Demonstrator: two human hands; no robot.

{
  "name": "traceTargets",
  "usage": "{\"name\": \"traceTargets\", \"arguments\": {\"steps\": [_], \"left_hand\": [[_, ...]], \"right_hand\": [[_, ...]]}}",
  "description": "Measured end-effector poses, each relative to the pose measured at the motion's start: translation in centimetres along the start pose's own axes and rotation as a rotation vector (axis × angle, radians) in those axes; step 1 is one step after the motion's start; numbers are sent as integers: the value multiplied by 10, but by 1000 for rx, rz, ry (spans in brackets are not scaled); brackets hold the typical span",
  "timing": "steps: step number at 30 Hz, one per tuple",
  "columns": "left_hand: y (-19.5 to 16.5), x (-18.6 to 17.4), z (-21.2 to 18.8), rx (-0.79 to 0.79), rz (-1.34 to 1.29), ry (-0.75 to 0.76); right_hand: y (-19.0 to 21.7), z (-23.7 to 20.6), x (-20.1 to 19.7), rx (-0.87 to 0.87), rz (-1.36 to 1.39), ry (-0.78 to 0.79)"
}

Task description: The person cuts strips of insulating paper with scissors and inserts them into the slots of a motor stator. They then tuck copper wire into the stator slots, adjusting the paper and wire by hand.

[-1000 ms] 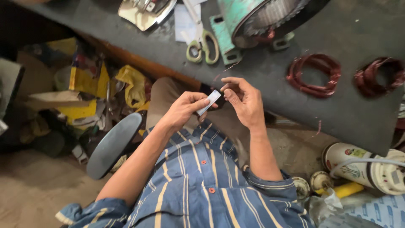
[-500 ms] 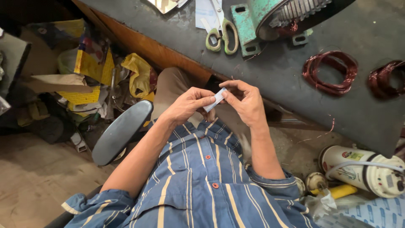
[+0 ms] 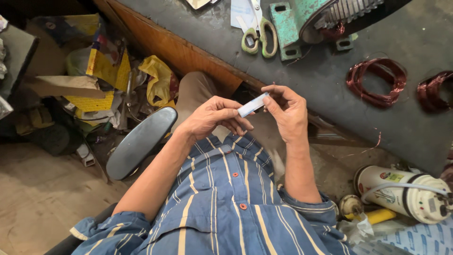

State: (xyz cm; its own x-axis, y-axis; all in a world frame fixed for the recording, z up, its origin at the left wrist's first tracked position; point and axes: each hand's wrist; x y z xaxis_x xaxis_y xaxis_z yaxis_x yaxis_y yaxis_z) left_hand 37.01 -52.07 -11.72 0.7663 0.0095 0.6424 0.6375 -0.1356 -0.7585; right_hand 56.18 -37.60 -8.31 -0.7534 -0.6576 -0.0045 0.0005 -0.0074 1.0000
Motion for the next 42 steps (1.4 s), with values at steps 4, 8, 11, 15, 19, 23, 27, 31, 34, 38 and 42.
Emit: {"name": "traceTargets", "arguments": {"steps": [4,8,11,15,19,23,27,31,34,38,42], "left_hand": [[-1,0,-7,5,20,-17],[-1,1,-9,26,51,-32],[0,2,-9,35,112,-68],[0,1,-11,36,156,-102],[0,0,-13,36,154,-127],[1,-3,-15,36,166,-119],[1,-6,-17,36,163,-111],[0,-5,-20,22,158,-143],[-3,-4,-22,55,167,-171],[-6,-3,-24,106,206,-171],[-7,-3,-24,69,206,-254]], "right_hand": [[0,-4,5,-9,-19,-7],[1,-6,10,-6,-3,-2],[2,-9,15,-16,3,7],[5,-12,17,-39,34,29],[7,-13,16,-50,126,53],[6,-13,16,-36,50,56],[2,-13,18,-23,-11,60],[-2,-11,22,-7,-50,51],[-3,-9,27,-9,-75,41],[0,-4,37,1,-12,80],[13,5,44,-22,-144,56]]}}
Point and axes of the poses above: each hand's wrist, its own z-axis towards the middle knuckle, its own x-axis out of the palm, y = z × x, and after that the axes turned 2 degrees about -y, right-handed
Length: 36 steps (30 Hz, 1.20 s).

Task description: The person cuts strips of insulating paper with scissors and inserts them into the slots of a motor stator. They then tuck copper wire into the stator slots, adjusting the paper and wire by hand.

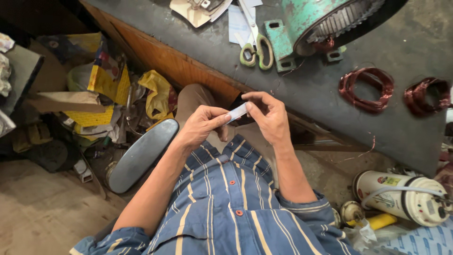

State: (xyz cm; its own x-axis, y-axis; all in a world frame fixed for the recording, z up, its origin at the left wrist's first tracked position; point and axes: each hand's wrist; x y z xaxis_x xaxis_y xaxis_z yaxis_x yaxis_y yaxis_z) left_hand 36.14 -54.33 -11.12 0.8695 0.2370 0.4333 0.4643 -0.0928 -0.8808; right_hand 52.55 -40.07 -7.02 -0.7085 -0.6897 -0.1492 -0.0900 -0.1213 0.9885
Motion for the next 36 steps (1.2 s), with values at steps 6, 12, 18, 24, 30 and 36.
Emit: {"name": "traceTargets", "arguments": {"steps": [6,12,18,24,30,36], "left_hand": [[-1,-6,0,12,36,10],[-2,-9,-1,16,8,-1],[-6,-15,-5,41,11,-8],[-11,-22,-6,29,-20,-21],[-12,-30,-5,37,-63,-11],[-12,-40,-2,28,-72,-18]], "right_hand": [[17,48,-2,-589,-687,-222],[7,117,1,-493,-1032,-171],[1,154,-12,-391,-1147,-117],[14,149,-15,-204,-1116,-52],[20,82,-17,-445,-869,-168],[-1,2,-18,0,-323,-62]]}}
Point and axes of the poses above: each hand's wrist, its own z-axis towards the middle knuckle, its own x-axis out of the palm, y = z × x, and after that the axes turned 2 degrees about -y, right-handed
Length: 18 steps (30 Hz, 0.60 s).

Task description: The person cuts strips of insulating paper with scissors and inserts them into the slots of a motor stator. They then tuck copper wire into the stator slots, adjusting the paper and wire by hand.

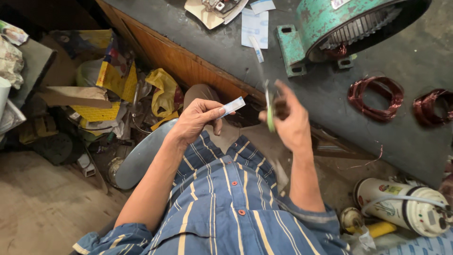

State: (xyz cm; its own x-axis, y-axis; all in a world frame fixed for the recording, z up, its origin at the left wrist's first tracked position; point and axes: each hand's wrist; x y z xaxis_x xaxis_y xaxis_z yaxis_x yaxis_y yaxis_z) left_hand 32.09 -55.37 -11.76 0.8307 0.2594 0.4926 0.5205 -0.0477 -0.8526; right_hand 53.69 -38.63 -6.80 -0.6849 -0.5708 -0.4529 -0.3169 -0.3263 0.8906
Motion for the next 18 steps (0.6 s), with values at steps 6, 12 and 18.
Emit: {"name": "traceTargets", "arguments": {"steps": [6,12,18], "left_hand": [[1,-2,9,-6,9,32],[3,3,17,-28,6,53],[3,8,16,-44,30,79]], "right_hand": [[-37,-58,-6,249,388,310],[-49,-81,-12,271,460,459],[-40,-82,-10,285,489,431]]}}
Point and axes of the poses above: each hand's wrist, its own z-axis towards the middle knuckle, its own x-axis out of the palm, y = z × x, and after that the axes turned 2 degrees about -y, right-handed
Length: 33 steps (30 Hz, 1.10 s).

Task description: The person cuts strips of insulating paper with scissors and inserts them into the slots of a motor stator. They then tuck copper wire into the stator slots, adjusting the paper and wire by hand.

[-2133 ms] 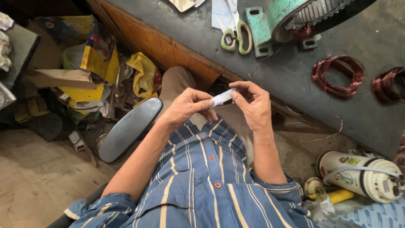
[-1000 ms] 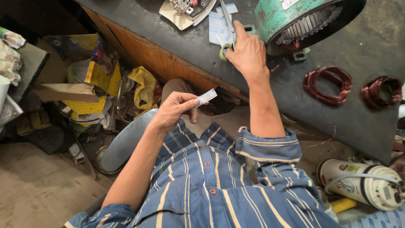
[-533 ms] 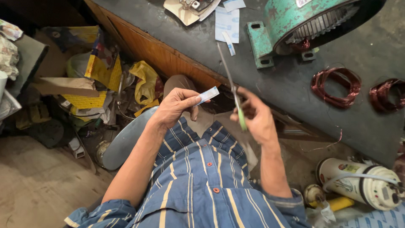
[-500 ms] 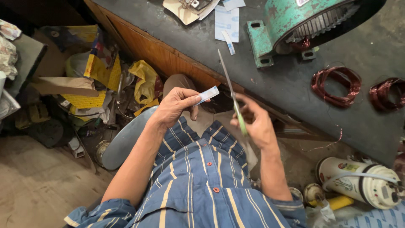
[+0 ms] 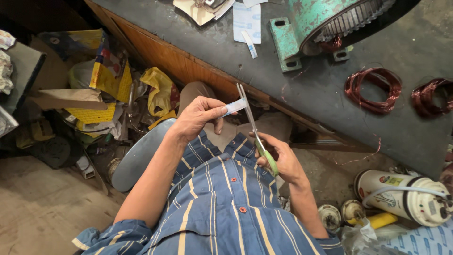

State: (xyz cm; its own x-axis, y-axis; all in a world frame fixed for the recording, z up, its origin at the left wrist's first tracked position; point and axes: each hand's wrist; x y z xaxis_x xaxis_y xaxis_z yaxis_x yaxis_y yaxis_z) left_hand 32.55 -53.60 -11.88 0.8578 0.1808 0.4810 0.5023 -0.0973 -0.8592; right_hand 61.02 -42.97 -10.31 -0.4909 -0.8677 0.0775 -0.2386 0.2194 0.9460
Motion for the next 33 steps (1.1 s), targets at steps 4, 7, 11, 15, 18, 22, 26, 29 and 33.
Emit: {"name": "traceTargets", "arguments": {"steps": [4,7,11,15,18,22,26,29,33], "left_hand": [[0,2,-2,-21,3,12],[-1,3,-3,-24,4,2],[-2,3,-3,-39,4,-9],[0,2,-2,-54,3,-16],[3,1,0,-47,-16,1],[6,-1,0,-33,-24,22],[8,-3,-1,-38,-33,22],[9,-3,1,-36,-44,30],[10,-3,1,-45,-46,29]], "right_hand": [[6,3,2,48,24,-21],[8,4,2,44,24,-20],[8,3,2,20,-3,-16],[9,2,2,-4,-56,-27],[10,2,2,-12,-72,-24],[12,1,3,4,-88,-36],[13,1,4,22,-88,-39],[13,1,5,-3,-115,-36],[13,1,5,-13,-119,-40]]}}
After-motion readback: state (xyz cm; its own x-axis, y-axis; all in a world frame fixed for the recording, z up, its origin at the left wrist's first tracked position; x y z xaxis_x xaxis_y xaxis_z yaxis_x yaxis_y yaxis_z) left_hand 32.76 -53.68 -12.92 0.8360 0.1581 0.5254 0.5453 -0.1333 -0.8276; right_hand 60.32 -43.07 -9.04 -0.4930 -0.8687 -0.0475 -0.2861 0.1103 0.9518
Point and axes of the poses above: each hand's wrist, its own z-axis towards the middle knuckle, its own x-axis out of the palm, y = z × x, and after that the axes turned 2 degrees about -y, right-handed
